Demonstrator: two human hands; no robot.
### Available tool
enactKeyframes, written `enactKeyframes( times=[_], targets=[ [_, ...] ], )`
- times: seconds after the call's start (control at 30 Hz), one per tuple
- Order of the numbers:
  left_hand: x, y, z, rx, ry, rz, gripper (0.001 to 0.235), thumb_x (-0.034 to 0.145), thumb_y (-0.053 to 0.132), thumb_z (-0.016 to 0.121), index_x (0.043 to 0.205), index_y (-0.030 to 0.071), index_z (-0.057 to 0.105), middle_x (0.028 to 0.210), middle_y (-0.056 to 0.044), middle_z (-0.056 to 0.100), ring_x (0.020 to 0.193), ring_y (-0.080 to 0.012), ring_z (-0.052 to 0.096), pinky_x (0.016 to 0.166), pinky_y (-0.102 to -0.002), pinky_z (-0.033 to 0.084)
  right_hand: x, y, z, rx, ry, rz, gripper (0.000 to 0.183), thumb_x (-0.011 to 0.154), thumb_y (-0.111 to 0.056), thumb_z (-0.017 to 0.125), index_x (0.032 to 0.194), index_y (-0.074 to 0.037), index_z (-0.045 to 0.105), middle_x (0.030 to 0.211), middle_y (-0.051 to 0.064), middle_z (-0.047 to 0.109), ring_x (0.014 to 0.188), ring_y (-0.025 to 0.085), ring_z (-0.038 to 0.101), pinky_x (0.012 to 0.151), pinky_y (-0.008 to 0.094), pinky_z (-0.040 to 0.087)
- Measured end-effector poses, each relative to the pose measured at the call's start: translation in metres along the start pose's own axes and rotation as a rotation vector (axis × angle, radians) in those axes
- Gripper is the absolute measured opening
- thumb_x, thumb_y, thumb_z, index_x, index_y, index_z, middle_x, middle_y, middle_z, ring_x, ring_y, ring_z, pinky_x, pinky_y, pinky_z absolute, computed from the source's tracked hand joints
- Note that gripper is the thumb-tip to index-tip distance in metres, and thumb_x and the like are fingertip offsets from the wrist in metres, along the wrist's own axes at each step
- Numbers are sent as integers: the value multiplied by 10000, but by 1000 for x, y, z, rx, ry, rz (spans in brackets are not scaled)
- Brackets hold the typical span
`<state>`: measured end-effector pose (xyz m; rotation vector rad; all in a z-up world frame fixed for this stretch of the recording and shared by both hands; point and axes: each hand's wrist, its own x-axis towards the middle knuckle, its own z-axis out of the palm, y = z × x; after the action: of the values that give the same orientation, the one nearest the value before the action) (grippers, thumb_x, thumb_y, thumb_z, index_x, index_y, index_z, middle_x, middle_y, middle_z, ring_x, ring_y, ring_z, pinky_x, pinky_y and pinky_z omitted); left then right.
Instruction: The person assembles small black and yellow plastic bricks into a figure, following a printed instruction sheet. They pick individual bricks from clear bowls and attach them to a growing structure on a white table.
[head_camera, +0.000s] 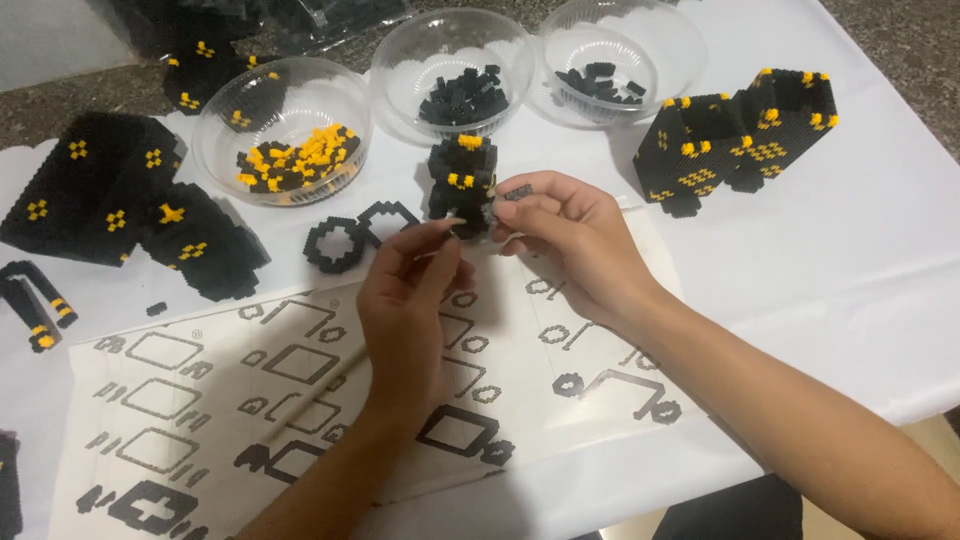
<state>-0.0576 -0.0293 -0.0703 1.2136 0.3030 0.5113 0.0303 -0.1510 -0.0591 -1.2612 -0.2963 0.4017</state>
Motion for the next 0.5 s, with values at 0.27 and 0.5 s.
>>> enactKeyframes(
  times=[0.27,0.5],
  targets=[
    [7,-4,-6,4,-66,47,187,862,-7,626,1043,37,643,927,-147,672,835,-220,693,769,-310,563,-6,-5,4,3,-80,19,231,833,-29,625,1034,83,605,794,175,700,767,225,708,707,314,596],
    [12,3,-9,-56,-100,60,201,830,-37,656,1025,6,679,942,-190,710,875,-250,702,786,-336,573,-5,-7,4,-47,-81,20,245,819,-11,623,1037,100,606,806,200,699,748,240,715,694,320,601]
  ],
)
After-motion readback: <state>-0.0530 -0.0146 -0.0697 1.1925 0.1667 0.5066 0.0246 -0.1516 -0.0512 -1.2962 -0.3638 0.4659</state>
